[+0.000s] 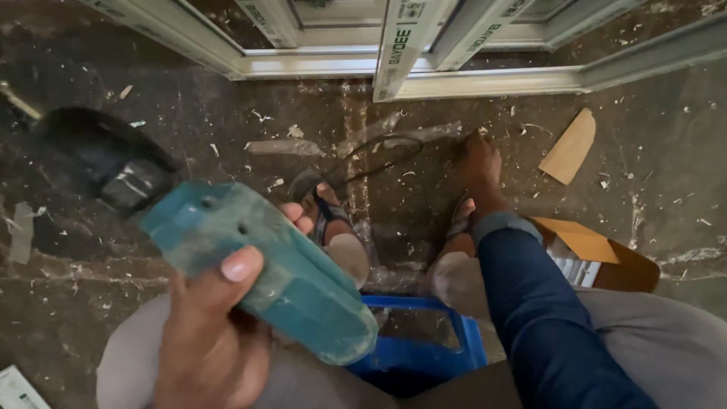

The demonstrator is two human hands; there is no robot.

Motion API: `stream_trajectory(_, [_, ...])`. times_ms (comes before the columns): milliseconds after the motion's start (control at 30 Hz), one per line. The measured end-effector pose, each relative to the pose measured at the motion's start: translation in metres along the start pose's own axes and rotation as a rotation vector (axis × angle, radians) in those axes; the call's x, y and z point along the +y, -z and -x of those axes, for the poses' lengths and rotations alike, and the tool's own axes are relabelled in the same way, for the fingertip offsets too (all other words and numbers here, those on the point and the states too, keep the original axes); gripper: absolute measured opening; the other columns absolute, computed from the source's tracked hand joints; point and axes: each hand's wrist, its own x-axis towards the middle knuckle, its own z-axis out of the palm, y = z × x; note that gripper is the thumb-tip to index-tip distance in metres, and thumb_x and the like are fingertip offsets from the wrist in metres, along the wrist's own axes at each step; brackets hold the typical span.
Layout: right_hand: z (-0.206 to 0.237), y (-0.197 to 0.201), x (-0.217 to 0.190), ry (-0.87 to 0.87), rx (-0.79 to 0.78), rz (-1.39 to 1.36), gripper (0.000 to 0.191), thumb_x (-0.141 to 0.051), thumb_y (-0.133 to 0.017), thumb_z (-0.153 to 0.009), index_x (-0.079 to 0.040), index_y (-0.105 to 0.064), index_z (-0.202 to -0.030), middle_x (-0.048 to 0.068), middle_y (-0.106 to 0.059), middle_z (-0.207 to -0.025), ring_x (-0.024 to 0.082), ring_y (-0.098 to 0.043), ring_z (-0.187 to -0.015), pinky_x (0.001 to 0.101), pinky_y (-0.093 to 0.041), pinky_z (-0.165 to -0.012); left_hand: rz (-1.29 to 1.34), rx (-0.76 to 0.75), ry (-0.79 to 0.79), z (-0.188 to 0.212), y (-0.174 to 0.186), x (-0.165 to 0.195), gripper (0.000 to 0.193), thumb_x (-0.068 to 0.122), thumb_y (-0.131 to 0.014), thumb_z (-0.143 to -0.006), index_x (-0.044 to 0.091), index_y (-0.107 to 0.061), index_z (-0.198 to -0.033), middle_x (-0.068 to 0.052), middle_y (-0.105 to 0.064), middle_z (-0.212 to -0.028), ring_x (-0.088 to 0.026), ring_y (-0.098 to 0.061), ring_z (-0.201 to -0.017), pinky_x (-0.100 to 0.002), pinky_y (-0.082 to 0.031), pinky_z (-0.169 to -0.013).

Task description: The person sits on the floor of a window-frame workshop holding a corded power drill. They repeatedly insert a screwdriver bit into the drill chuck, tighten it by hand, and manipulate the bit and chuck throughout the clip, with stacked aluminum window frames beside them. No drilling into the frames is shown.

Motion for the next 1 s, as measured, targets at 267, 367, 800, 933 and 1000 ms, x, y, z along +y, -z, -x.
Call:
stream_trajectory(267, [0.004,0.0,-0.009,-0.188,0.156,-0.324,0.029,-0.014,-0.07,-0.088,-0.005,-0.068,-0.116,0.02,-0.073,-0.094,0.04,-0.07,-0.087,0.0503,-0.055,-0.072,-0.078,0.002,0.013,-0.004,-0.012,-0.005,0.057,0.011,-0.074,-0.081,-0.001,-0.052,-0.133,-0.019,-0.068,-0.121,-0.03,-0.067,-0.113,-0.048,-0.055,-0.098])
stream_trajectory(367, [0.004,0.006,-0.035,-0.474,0.113,-0.874,0.036,-0.007,-0.072,-0.083,-0.003,-0.067,-0.119,0.018,-0.072,-0.087,0.031,-0.07,-0.077,0.0401,-0.056,-0.065,-0.078,-0.005,-0.05,0.001,-0.014,-0.008,0.062,0.008,-0.078,-0.079,0.003,-0.047,-0.133,-0.015,-0.066,-0.114,-0.026,-0.066,-0.105,-0.046,-0.057,-0.088])
stream_trajectory(800, [0.139,0.198,-0.122,0.136,-0.125,-1.859,0.025,-0.001,-0.063,-0.094,-0.006,-0.059,-0.117,0.014,-0.073,-0.1,0.026,-0.074,-0.091,0.0381,-0.062,-0.084,-0.556,-0.191,-0.565,0.051,-0.016,-0.03,0.075,0.03,-0.093,-0.067,0.008,-0.053,-0.126,-0.006,-0.073,-0.103,-0.017,-0.071,-0.092,-0.036,-0.059,-0.084])
stream_trajectory(933, [0.178,0.279,-0.126,0.437,-0.009,-1.628,0.019,0.004,-0.07,-0.097,-0.003,-0.06,-0.11,0.015,-0.073,-0.094,0.025,-0.074,-0.084,0.0391,-0.061,-0.075,-0.939,-0.145,-0.721,0.061,-0.026,-0.028,0.078,0.042,-0.093,-0.058,0.01,-0.058,-0.12,-0.011,-0.074,-0.1,-0.026,-0.073,-0.091,-0.039,-0.057,-0.081])
stream_trajectory(1000, [0.196,0.305,-0.123,0.547,0.03,-1.549,0.016,0.007,-0.072,-0.096,0.0,-0.065,-0.109,0.015,-0.073,-0.096,0.024,-0.074,-0.087,0.0371,-0.062,-0.079,-0.991,-0.197,-0.642,0.064,-0.033,-0.026,0.081,0.047,-0.09,-0.056,0.012,-0.058,-0.122,-0.012,-0.075,-0.099,-0.028,-0.073,-0.092,-0.04,-0.056,-0.081])
